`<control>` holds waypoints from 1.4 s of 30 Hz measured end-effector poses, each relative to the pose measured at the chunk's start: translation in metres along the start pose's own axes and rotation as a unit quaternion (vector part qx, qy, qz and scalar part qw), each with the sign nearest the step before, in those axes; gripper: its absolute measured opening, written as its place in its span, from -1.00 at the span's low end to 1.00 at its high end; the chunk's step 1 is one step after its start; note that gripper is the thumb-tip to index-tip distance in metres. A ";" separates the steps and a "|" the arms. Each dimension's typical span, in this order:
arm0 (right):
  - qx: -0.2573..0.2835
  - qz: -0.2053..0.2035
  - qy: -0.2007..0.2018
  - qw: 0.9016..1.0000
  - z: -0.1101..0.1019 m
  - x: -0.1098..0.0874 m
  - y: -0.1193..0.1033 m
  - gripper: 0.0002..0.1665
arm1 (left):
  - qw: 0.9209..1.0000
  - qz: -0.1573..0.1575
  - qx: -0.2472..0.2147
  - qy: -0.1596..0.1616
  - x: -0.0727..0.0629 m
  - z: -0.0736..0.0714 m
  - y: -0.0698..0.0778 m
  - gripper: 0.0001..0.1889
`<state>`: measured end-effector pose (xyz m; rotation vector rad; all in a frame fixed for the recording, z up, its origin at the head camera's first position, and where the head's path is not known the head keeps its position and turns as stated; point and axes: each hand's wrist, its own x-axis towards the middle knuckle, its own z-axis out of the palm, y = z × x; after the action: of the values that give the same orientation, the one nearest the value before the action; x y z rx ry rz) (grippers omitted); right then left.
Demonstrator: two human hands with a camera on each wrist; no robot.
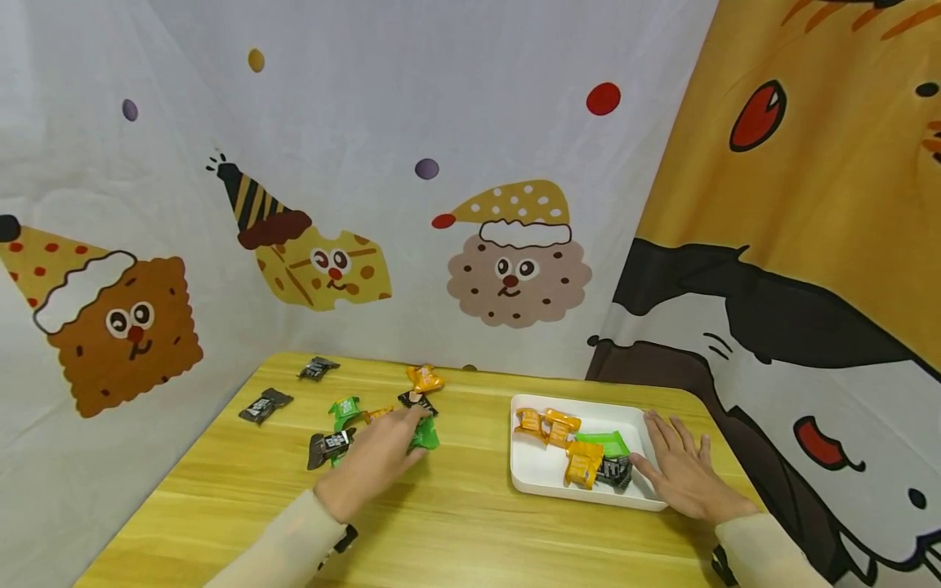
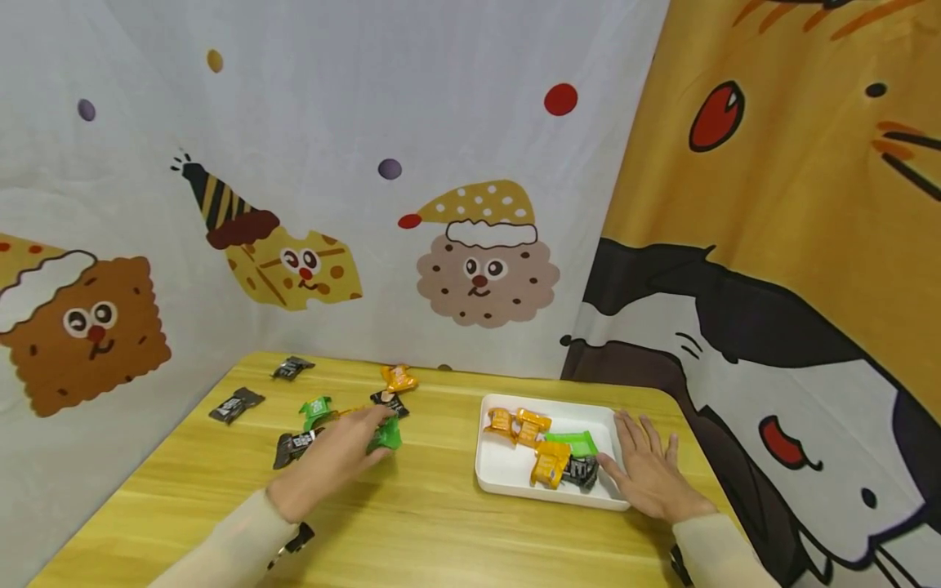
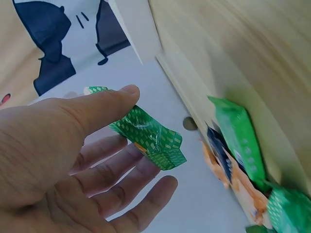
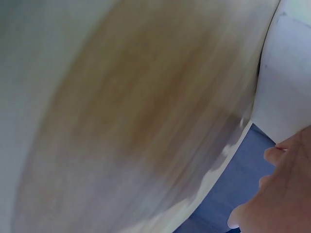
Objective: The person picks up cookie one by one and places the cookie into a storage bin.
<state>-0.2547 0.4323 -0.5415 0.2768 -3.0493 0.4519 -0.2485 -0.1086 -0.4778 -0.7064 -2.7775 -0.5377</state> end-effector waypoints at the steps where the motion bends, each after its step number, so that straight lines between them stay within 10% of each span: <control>1: -0.001 0.000 0.000 1.000 0.000 0.000 0.000 0.14 | 1.000 0.006 -0.002 0.000 0.002 0.001 0.002 -0.36; 20: -0.005 -0.007 -0.006 1.000 -0.001 0.006 -0.001 0.14 | 0.996 0.085 -0.003 -0.002 0.053 0.018 0.050 -0.41; 42: -0.012 -0.008 -0.008 1.000 0.000 0.008 -0.002 0.14 | 0.986 0.138 0.032 -0.087 0.112 0.040 0.108 -0.45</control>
<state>-0.2626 0.4289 -0.5404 0.3049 -3.0628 0.4128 -0.2957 0.0420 -0.4483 -1.1510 -2.7686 -0.3452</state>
